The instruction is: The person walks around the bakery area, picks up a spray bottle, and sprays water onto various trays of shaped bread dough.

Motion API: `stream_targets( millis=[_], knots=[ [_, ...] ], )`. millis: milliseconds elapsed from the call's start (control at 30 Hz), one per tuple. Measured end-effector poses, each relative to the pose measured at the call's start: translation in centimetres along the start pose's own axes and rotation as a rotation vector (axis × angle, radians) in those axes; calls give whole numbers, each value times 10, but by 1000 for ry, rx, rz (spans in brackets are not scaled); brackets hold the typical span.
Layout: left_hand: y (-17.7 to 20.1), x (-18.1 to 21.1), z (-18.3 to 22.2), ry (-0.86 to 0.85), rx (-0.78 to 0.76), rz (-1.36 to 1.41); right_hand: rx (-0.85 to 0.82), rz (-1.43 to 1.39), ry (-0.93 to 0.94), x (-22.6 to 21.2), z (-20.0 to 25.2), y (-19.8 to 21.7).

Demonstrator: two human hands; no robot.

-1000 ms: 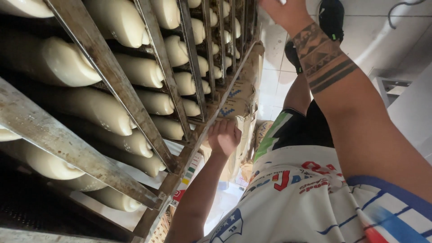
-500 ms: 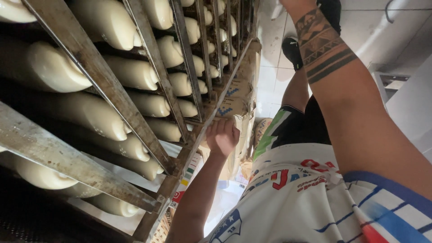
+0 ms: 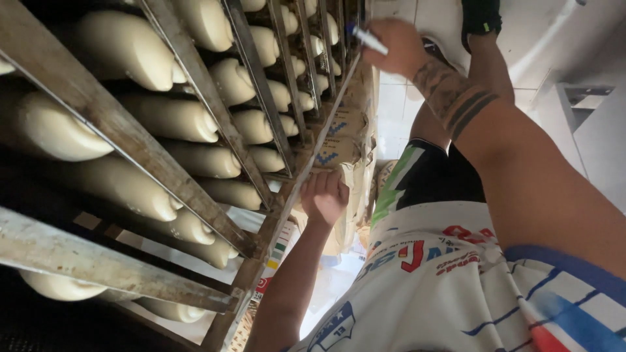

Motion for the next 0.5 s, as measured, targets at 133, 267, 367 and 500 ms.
stream_targets(
  millis=[133, 267, 367, 500],
  knots=[
    [-1, 0, 1, 15, 11, -17, -246, 162, -61, 5, 29, -29],
    [8, 2, -10, -2, 37, 9, -302, 270, -7, 12, 51, -41],
    [6, 1, -14, -5, 49, 31, -477, 238, -61, 8, 59, -38],
    [7, 4, -12, 36, 16, 25, -428, 359, 101, 20, 72, -50]
  ],
)
Point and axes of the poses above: each hand's wrist, its own z-axis away from the middle knuckle, its own y-axis out of the back of the hand, x = y × z, the point moved 3 cm from there along -z, towards the middle knuckle, and after that the axes turned 15 degrees about -y, right-handed, at the moved point
